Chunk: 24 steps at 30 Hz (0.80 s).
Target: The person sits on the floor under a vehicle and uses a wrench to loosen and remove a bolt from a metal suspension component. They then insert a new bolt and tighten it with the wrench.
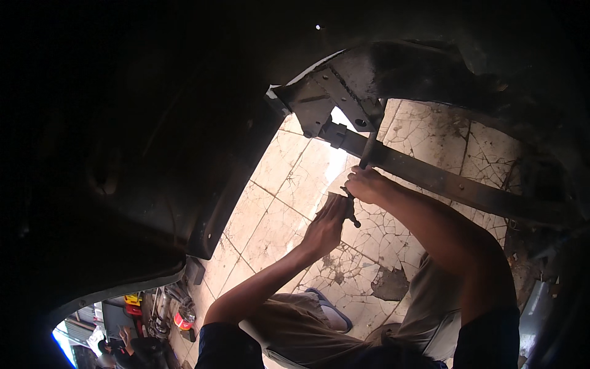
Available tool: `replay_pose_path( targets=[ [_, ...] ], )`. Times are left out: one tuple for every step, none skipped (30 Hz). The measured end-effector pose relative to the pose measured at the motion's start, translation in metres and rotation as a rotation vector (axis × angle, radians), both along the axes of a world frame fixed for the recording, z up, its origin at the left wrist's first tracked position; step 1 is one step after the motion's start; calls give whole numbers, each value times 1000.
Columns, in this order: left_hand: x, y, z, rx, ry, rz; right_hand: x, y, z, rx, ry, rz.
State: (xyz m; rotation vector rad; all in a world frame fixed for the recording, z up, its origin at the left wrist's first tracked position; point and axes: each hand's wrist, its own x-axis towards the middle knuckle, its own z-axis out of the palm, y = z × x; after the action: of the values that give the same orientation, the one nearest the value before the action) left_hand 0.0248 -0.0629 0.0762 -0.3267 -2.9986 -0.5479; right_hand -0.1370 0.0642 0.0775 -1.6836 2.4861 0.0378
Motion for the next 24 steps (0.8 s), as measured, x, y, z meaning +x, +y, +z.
replay_pose_path(
  targets=[
    [8, 2, -2, -57, 46, -18, 3, -1, 1, 0, -7, 5],
    [11, 12, 2, -107, 103, -55, -1, 2, -2, -22, 19, 2],
    [11, 19, 4, -158, 159, -92, -3, 4, -5, -44, 45, 0],
    [7, 17, 7, -120, 153, -103, -7, 6, -8, -65, 71, -4],
    [6, 13, 5, -82, 142, -63, -5, 5, -7, -55, 57, 4],
    [5, 6, 2, -44, 131, -24, -4, 1, -6, -46, 44, 12],
    [5, 1, -1, -6, 118, 16, -2, -2, -6, -38, 29, 19],
    [6, 2, 0, -58, 127, -9, -2, -2, -6, -56, 63, 45],
    [7, 6, 0, -74, 137, -30, -2, 1, -7, -57, 49, 35],
    [10, 10, 1, -91, 148, -50, -1, 3, -8, -59, 35, 26],
    [12, 12, 5, -117, 158, -65, -2, 2, -9, -70, 22, 23],
    [8, 10, 7, -95, 143, -53, -3, 2, -12, -86, 36, 3],
    [4, 6, 7, -72, 137, -40, -5, 1, -14, -146, 82, 15],
    [3, 5, 7, -41, 125, -26, -5, 2, -18, -197, 123, 27],
    [1, 4, 7, -9, 114, -12, -5, 2, -21, -249, 164, 38],
    [3, 5, 6, -66, 127, -81, -6, 1, -23, -257, 131, 30],
    [4, 6, 6, -103, 136, -103, -6, 2, -23, -255, 127, 37],
    [5, 8, 7, -139, 145, -127, -8, 2, -23, -253, 124, 44],
    [5, 9, 7, -176, 156, -152, -9, 4, -23, -250, 122, 50],
    [2, 5, 5, -197, 189, -129, -4, 3, -19, -245, 121, 41],
    [1, 1, 3, -80, 183, -86, 0, 2, -14, -196, 94, 26],
    [3, -1, 0, -88, 166, -74, 4, -1, -9, -146, 66, 12],
    [1, 1, 1, -95, 157, -71, 2, 1, -6, -97, 48, -12],
    [2, 4, 1, -122, 174, -91, -1, 2, -6, -73, 56, 9]
  ],
)
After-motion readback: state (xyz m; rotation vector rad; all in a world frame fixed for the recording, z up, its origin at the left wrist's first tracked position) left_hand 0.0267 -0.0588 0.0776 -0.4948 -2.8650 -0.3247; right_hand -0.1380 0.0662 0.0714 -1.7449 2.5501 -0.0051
